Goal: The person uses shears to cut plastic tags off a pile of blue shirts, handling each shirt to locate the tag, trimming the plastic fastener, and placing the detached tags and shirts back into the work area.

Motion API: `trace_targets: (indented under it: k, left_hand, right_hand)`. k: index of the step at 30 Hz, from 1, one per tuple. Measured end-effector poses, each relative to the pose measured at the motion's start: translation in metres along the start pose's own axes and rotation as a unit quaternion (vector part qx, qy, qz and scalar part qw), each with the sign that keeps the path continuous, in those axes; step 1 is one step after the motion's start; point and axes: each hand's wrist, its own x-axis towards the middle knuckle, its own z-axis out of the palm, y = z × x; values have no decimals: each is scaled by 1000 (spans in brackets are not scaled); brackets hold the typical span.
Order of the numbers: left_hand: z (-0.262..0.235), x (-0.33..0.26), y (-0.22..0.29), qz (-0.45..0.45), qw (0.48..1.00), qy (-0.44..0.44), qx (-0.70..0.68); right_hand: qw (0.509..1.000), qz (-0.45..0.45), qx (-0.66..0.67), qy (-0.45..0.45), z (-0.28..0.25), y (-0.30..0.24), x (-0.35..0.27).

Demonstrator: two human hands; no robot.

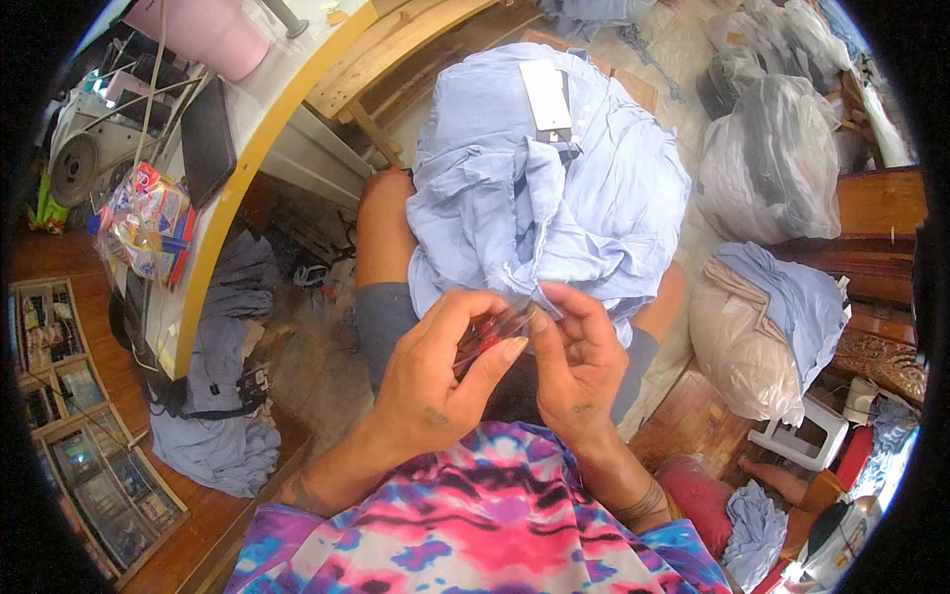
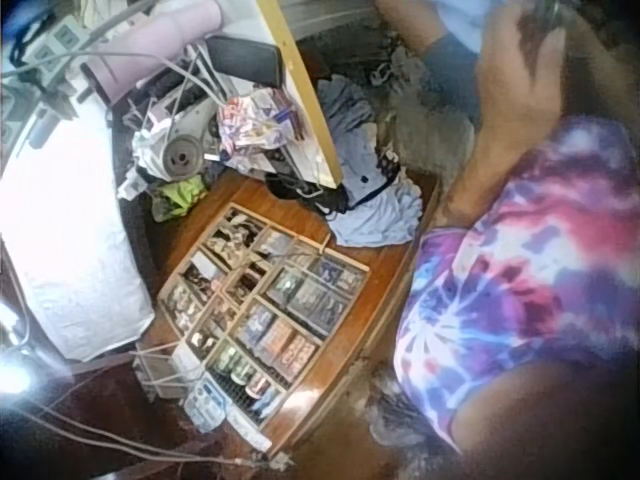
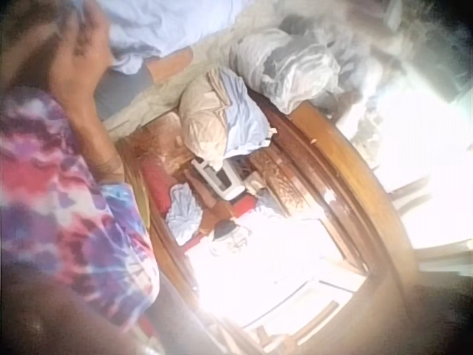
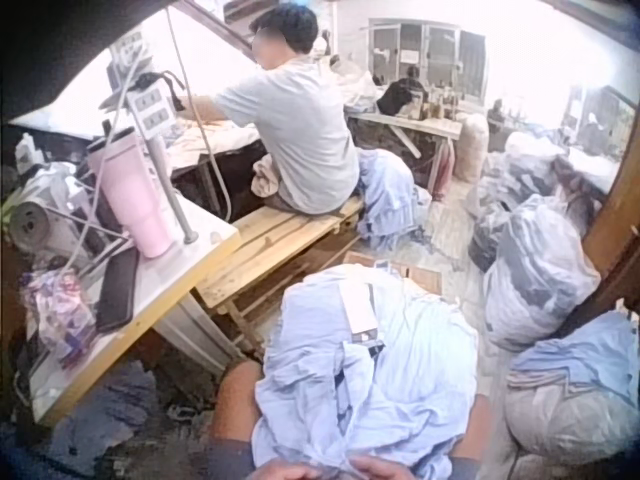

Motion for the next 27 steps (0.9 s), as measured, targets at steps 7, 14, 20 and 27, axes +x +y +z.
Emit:
trace_targets:
  k: [7, 14, 20, 27]
  left_hand:
    - [-4, -2, -2, -22, 1000, -15, 12]
    - [-5, -2, -3, -37, 999, -9, -20]
    - [-9, -4, -6, -50, 998, -16, -28]
    - [-8, -2, -7, -50, 998, -21, -43]
  right_hand:
    - [999, -7, -45, 6, 4, -7, 0]
    - [998, -17, -60, 17, 6, -3, 0]
    - [998, -2, -57, 6, 6, -2, 2]
    - [993, -16, -117, 8, 7, -7, 1]
